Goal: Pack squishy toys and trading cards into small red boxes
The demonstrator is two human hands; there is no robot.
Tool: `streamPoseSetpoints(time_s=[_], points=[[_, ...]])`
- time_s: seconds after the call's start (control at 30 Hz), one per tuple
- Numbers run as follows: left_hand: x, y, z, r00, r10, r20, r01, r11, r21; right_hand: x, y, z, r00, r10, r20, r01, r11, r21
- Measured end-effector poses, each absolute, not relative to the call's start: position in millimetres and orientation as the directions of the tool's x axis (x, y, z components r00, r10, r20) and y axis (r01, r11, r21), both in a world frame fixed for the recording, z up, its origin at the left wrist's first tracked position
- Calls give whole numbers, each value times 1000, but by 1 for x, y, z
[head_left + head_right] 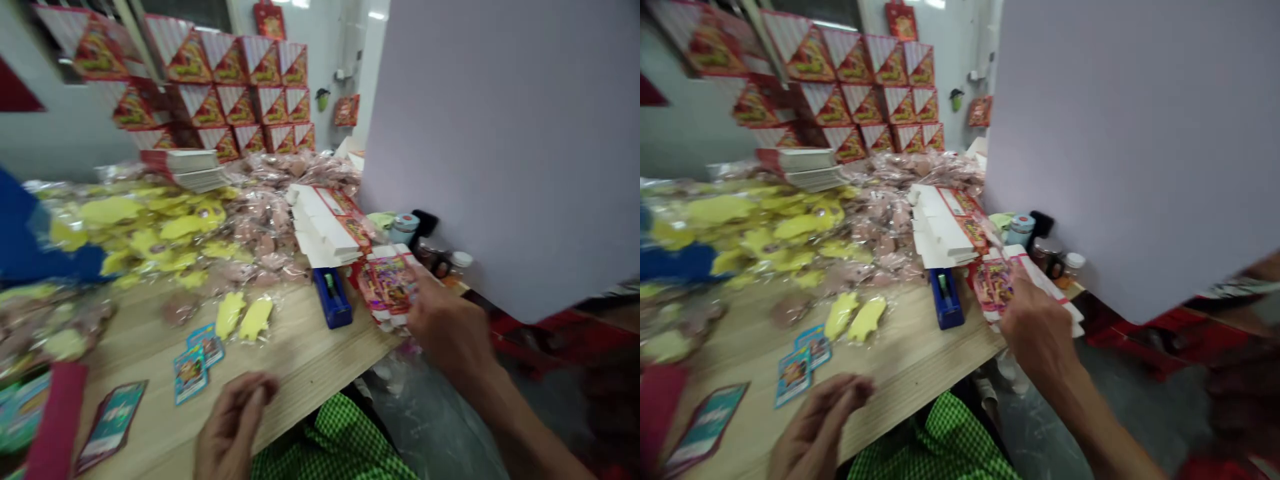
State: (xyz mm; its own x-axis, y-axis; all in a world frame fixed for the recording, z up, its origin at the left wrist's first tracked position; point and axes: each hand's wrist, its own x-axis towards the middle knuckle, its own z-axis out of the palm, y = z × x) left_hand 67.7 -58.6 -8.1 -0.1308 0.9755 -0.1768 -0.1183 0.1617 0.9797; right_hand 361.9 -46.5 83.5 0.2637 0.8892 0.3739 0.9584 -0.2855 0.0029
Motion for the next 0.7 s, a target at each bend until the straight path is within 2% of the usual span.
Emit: streamPoseSetpoints(time_s=[0.03,0.07,0.13,0.17,0.27,0.33,0.4,0.47,0.53,0.6,0.7], points=[[80,-60,-3,7,974,-227,-224,223,949,351,-57,85,136,819,557,987,-159,-8],[91,-60,1,99,972,-212,-351,234,907,338,-68,83,-48,762,645,998,57,7],[107,-57,4,207,968,-139,-528,230,817,306,-84,70,-330,657,678,884,467,-23],[110,-56,3,217,969,-115,-570,222,791,289,-89,62,-410,624,665,795,602,-74],[100,-57,-11,198,971,-132,-564,223,795,252,-90,42,-498,574,650,593,772,-227],[84,-64,-21,225,965,-133,-509,233,829,245,-82,44,-493,613,617,520,776,-356],[67,-72,-27,292,948,-126,-430,247,868,248,-71,57,-466,708,531,502,706,-500],[56,-79,-26,338,932,-128,-365,256,895,255,-60,71,-474,778,411,506,623,-596],[51,-83,-20,325,930,-171,-347,286,893,262,-50,76,-527,790,313,466,576,-671],[52,-83,-11,221,929,-297,-371,362,855,267,-42,69,-514,820,252,432,501,-750],[59,-75,-2,2,877,-480,-475,423,772,270,-35,45,-430,896,113,317,267,-910]])
